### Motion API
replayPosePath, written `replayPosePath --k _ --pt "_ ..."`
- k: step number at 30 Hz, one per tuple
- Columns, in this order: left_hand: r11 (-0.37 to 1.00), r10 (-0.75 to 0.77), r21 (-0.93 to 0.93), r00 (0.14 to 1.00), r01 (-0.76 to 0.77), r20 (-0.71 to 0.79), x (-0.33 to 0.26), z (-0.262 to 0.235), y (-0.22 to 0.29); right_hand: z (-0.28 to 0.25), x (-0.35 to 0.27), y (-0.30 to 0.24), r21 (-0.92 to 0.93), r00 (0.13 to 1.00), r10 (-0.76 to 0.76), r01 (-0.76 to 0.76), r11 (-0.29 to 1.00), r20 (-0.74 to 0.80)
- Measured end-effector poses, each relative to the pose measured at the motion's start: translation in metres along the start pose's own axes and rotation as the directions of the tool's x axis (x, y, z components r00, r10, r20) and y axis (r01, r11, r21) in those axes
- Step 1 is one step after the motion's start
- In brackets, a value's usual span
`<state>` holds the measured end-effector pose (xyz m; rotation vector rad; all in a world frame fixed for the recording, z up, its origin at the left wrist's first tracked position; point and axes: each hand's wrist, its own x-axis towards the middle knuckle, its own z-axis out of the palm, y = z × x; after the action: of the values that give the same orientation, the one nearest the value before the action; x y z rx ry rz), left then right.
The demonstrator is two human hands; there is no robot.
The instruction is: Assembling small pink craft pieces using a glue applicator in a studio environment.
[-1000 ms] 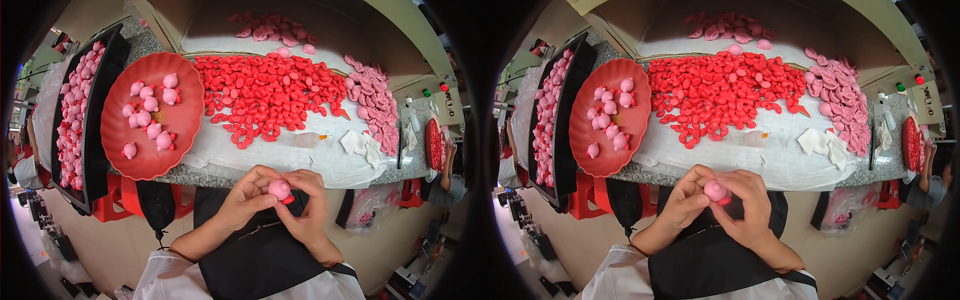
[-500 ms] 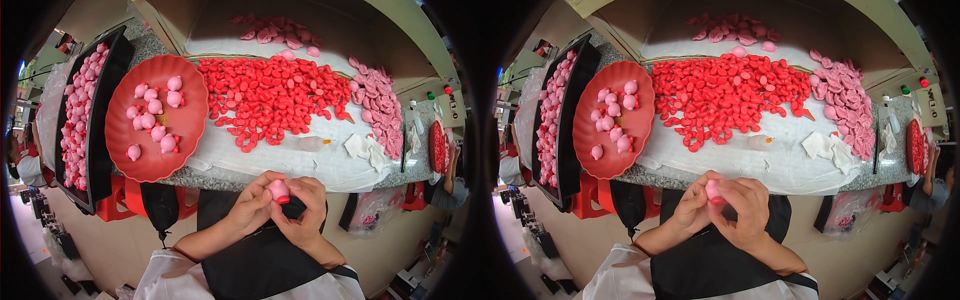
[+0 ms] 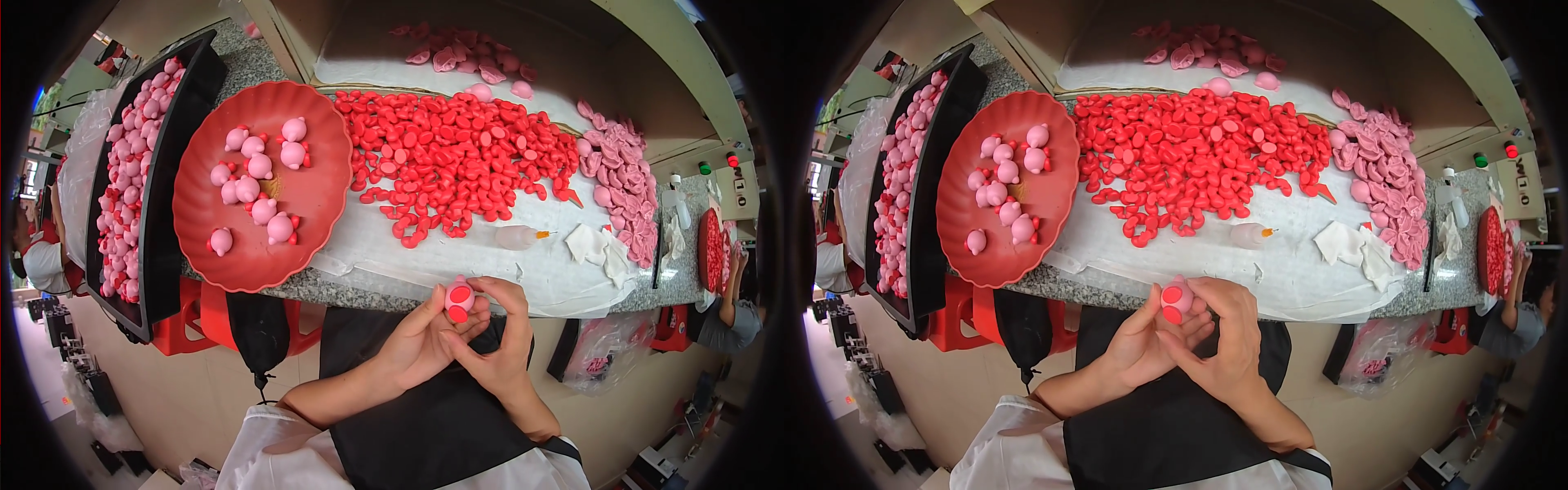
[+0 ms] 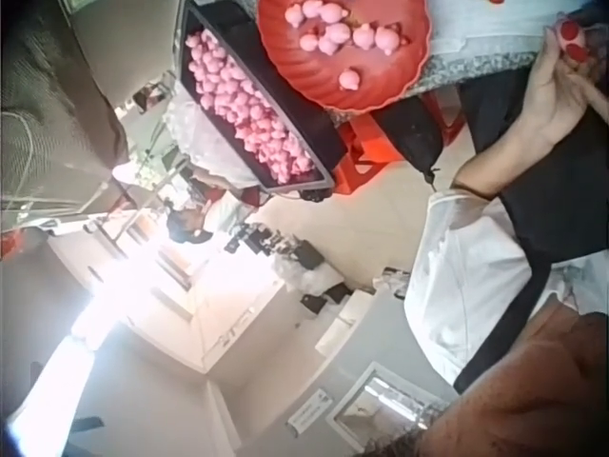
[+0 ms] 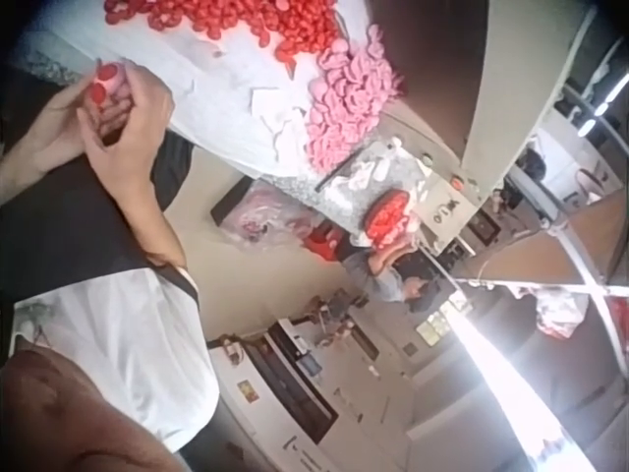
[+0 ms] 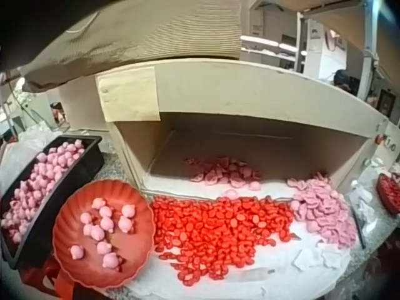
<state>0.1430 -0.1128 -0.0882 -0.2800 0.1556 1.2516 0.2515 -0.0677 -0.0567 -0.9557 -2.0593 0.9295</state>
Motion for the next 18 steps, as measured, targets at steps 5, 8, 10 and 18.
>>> replayPosePath --k 5,8,10,18 --pt "0.739 0.334 0.577 0.933 -0.347 0.133 -0.002 0.003 0.002 -0.006 -0.003 0.004 0.291 0.998 0.063 -0.054 0.955 -0.021" --pt "0.153 0.427 0.849 0.809 -0.506 0.405 -0.004 0.004 0.010 -0.009 -0.002 0.005 0.460 0.992 0.124 -0.103 0.882 -0.016" --pt "-0.006 0.562 0.872 0.720 -0.489 0.407 -0.006 0.007 0.007 -0.005 -0.002 0.005 0.609 0.981 0.187 -0.175 0.773 0.046" --pt "-0.610 0.372 0.674 0.600 -0.417 0.708 -0.006 0.017 0.017 -0.002 -0.004 0.001 0.574 0.976 0.215 -0.185 0.798 0.016"
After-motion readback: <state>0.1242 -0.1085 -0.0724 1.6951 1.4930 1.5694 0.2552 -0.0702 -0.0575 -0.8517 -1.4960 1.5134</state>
